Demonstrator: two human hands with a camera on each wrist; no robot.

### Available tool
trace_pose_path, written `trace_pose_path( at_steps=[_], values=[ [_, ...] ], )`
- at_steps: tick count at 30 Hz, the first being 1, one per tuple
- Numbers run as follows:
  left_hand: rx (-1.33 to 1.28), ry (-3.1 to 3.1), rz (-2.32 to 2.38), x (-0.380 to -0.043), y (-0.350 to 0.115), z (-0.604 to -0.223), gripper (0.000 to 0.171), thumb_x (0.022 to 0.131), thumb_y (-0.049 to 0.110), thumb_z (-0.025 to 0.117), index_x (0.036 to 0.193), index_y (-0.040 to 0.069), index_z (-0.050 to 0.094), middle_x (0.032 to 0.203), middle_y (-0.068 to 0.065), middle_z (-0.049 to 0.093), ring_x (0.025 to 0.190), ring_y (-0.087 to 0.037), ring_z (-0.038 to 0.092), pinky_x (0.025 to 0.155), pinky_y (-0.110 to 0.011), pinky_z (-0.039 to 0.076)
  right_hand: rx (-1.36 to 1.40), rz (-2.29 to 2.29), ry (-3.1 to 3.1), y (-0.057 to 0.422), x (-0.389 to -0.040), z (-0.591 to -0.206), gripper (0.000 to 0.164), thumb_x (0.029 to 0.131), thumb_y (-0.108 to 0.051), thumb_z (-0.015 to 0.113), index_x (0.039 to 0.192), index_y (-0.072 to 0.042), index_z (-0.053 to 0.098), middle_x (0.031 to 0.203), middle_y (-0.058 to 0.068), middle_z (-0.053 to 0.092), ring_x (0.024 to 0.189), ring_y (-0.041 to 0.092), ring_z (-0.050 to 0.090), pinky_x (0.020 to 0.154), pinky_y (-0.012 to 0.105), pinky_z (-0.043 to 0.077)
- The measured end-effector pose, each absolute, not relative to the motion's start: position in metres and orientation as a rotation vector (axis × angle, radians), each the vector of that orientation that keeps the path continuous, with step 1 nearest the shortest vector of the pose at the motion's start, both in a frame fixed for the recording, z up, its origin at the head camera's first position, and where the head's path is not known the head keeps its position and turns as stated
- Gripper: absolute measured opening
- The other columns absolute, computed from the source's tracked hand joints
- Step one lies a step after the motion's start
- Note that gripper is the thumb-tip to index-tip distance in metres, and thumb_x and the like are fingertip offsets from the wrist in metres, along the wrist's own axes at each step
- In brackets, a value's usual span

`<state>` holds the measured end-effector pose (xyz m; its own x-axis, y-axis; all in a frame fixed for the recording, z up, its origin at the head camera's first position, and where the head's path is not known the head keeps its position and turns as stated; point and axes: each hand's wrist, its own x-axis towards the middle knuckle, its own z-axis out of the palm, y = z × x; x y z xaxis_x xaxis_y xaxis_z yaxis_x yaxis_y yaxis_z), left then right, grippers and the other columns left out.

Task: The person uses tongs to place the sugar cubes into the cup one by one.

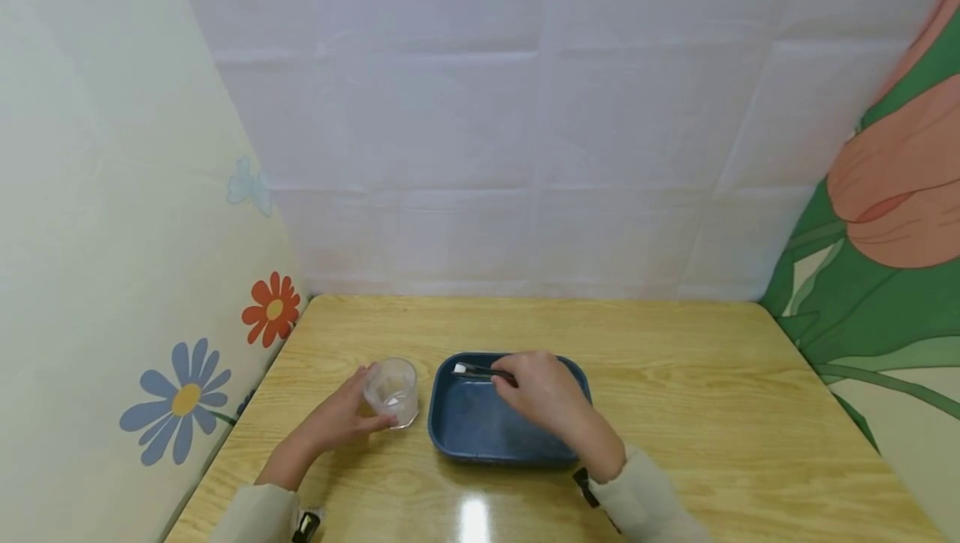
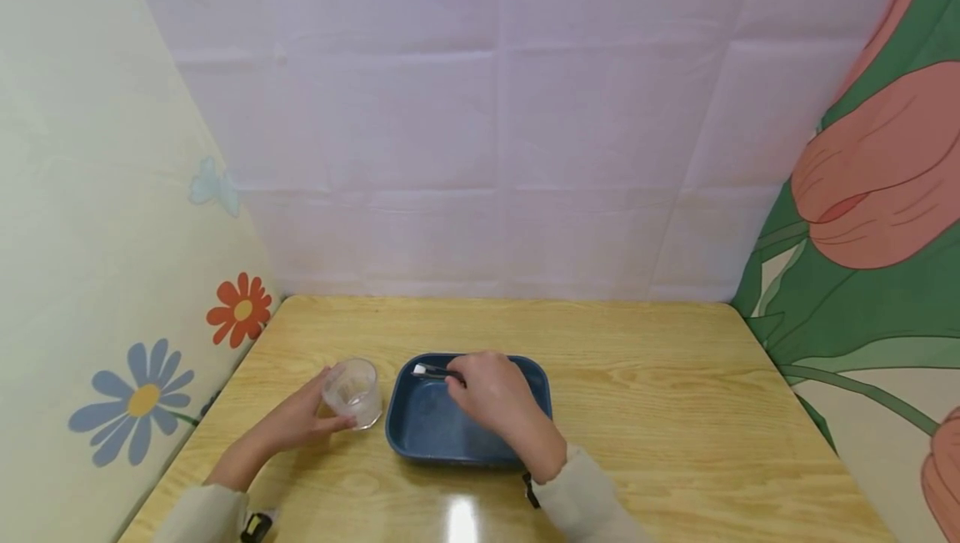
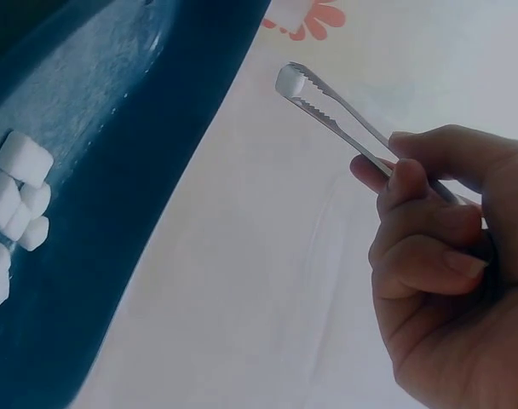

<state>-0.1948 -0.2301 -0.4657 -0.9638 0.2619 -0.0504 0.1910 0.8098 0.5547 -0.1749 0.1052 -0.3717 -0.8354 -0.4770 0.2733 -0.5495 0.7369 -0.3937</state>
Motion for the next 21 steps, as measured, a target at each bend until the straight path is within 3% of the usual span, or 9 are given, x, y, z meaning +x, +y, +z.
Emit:
trace_pose_path(
  at_steps=[14, 21],
  values=[
    [0.355, 2.862, 0.875, -0.194, -0.23, -0.466, 0.109, 0.069, 0.061, 0.071, 0.147, 0.003, 0.022, 0.15, -0.023, 0.025, 0.138, -0.04, 0.02, 0.106, -0.06, 0.025, 0.841, 0.742, -2.779, 0.093, -0.173, -0.368, 0.019, 0.091, -0.02, 0.06, 0.103, -0.014, 0.072, 0.08, -0.003, 0.068, 0.049, -0.003, 0.043, 0.046, 0.017, 0.037],
    [0.351, 2.858, 0.881, -0.193, -0.23, -0.464, 0.109, 0.069, 0.06, 0.071, 0.147, 0.002, 0.021, 0.15, -0.025, 0.024, 0.137, -0.042, 0.022, 0.105, -0.061, 0.025, 0.866, 0.729, -2.779, 0.088, -0.174, -0.368, 0.019, 0.091, -0.021, 0.06, 0.103, -0.015, 0.072, 0.078, -0.005, 0.067, 0.05, -0.003, 0.043, 0.047, 0.018, 0.037]
  ],
)
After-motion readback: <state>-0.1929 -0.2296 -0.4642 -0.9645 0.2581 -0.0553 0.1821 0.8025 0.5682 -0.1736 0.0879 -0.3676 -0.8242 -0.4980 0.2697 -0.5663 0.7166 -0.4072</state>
